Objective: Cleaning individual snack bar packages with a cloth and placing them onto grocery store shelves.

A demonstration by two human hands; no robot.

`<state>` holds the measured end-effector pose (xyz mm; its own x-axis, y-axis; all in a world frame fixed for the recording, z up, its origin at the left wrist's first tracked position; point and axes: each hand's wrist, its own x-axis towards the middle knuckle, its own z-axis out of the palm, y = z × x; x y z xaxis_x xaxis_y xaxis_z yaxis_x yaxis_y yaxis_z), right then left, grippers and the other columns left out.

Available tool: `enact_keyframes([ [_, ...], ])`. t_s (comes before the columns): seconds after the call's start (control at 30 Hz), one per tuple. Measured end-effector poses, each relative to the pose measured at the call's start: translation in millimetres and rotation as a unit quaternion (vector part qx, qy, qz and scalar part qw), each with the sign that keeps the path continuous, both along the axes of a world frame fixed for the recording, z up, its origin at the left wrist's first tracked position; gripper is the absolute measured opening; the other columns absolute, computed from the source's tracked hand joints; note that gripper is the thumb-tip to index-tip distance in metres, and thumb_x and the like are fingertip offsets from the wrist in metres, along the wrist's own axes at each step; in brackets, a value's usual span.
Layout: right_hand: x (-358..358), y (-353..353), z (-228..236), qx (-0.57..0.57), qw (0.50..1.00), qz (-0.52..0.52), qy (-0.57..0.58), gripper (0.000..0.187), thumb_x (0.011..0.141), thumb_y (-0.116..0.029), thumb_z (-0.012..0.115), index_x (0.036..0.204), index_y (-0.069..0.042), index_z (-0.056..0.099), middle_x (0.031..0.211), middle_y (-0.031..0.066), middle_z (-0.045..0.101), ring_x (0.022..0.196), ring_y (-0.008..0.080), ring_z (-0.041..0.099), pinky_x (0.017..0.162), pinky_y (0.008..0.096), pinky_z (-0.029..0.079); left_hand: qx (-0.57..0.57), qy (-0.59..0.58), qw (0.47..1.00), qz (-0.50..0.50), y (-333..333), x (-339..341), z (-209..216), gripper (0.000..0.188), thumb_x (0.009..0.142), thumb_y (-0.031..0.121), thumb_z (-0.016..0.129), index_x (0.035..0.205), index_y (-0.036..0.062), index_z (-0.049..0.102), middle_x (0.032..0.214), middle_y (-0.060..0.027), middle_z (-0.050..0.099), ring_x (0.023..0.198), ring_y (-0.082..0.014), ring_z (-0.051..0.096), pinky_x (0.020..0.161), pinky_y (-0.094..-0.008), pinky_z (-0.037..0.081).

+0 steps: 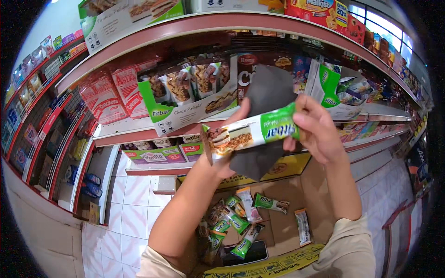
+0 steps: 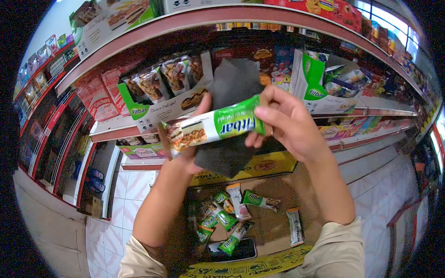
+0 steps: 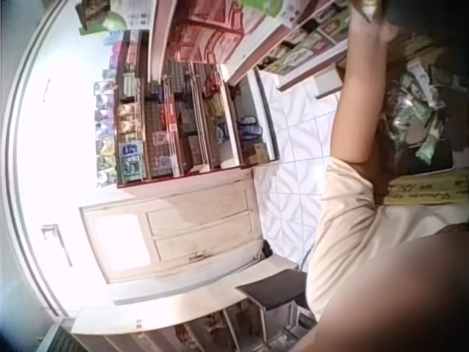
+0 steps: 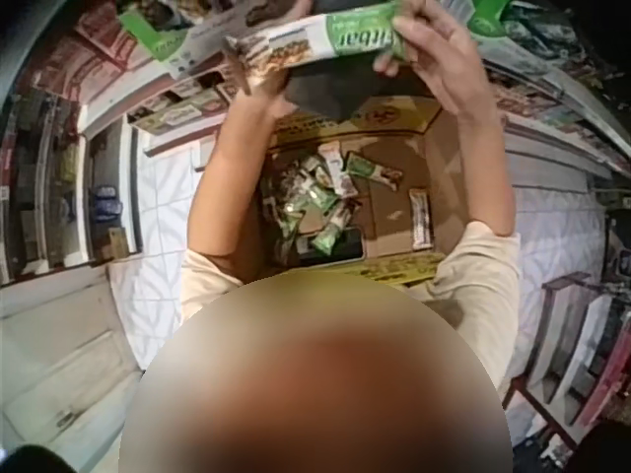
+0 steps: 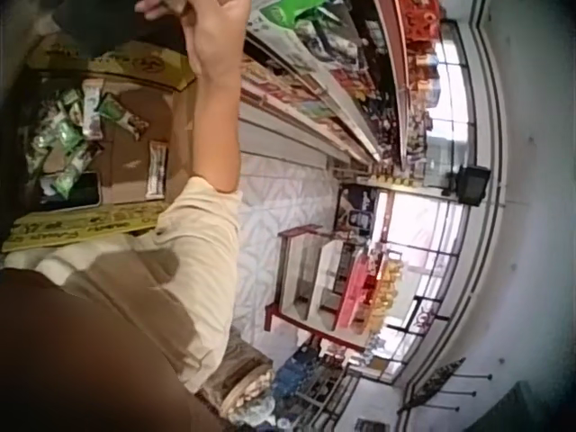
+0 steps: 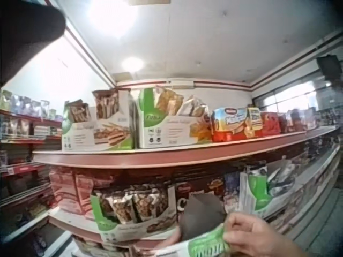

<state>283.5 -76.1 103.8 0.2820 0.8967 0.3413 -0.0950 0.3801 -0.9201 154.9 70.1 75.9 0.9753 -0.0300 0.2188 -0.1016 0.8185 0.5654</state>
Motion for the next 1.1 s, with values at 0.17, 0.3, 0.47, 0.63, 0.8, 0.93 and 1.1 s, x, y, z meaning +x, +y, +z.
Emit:
enact_keyframes([
  [0.17,5,3,-7,0.077,0.984,-0.150,0.063,0.011,0.093,-0.015,0.046,0.099,-0.009,0.040,0.086,0.0124,0.059,0.056,0.0179,0.062,0.047,0.0235,0.051,0.003,-0.018,0.992,0.122,3,-4,6,0.053,0.093,0.042,0.039,0.127,0.0018,0.041,0.123,-0.0161,0.051,0.108,-0.0276,0.054,0.092,-0.0398,0.045],
  [0.3,3,2,-9,0.251,0.925,-0.285,-0.018,0.010,0.095,-0.016,0.043,0.097,-0.007,0.039,0.098,0.0181,0.059,0.070,0.0232,0.065,0.058,0.0253,0.055,0.069,0.008,0.976,0.207,-10,-6,16,0.054,0.094,0.042,0.036,0.127,-0.0003,0.039,0.121,-0.0142,0.052,0.107,-0.0252,0.054,0.093,-0.0370,0.043],
  [0.47,-7,3,-12,0.351,0.755,-0.330,-0.444,0.008,0.091,-0.009,0.046,0.093,-0.005,0.039,0.107,0.0255,0.056,0.091,0.0330,0.061,0.072,0.0354,0.052,0.052,-0.003,0.971,0.235,-20,1,14,0.053,0.095,0.043,0.033,0.127,0.0010,0.040,0.121,-0.0138,0.052,0.107,-0.0236,0.054,0.094,-0.0361,0.042],
  [0.63,-17,1,-16,0.286,0.683,-0.227,-0.633,0.023,0.070,0.003,0.060,0.087,-0.004,0.045,0.113,0.0210,0.056,0.092,0.0340,0.059,0.075,0.0381,0.050,0.026,-0.063,0.973,0.221,-21,-4,14,0.055,0.095,0.046,0.030,0.125,0.0021,0.042,0.117,-0.0134,0.054,0.104,-0.0236,0.055,0.091,-0.0361,0.043],
  [0.8,-20,-1,-22,0.294,0.722,-0.187,-0.598,0.025,0.070,0.001,0.062,0.091,-0.005,0.049,0.111,0.0172,0.056,0.093,0.0319,0.059,0.074,0.0369,0.049,0.024,-0.063,0.967,0.246,-22,-12,16,0.058,0.094,0.050,0.028,0.125,0.0022,0.041,0.117,-0.0139,0.055,0.103,-0.0248,0.056,0.091,-0.0366,0.043],
  [0.93,-31,2,-21,0.227,0.794,-0.179,-0.535,0.038,0.075,-0.004,0.065,0.110,-0.003,0.051,0.109,0.0155,0.056,0.092,0.0304,0.057,0.078,0.0344,0.048,0.000,-0.082,0.976,0.203,-22,-11,9,0.054,0.094,0.046,0.031,0.124,0.0024,0.042,0.114,-0.0128,0.055,0.100,-0.0234,0.057,0.089,-0.0356,0.044],
  [1.1,-25,10,-24,0.135,0.873,-0.262,-0.388,0.044,0.078,0.003,0.061,0.117,-0.001,0.043,0.102,0.0063,0.045,0.081,0.0103,0.054,0.071,0.0202,0.043,0.239,-0.031,0.879,0.412,-42,5,7,0.045,0.095,0.040,0.037,0.116,0.0027,0.051,0.101,-0.0086,0.061,0.084,-0.0136,0.061,0.071,-0.0279,0.050],
])
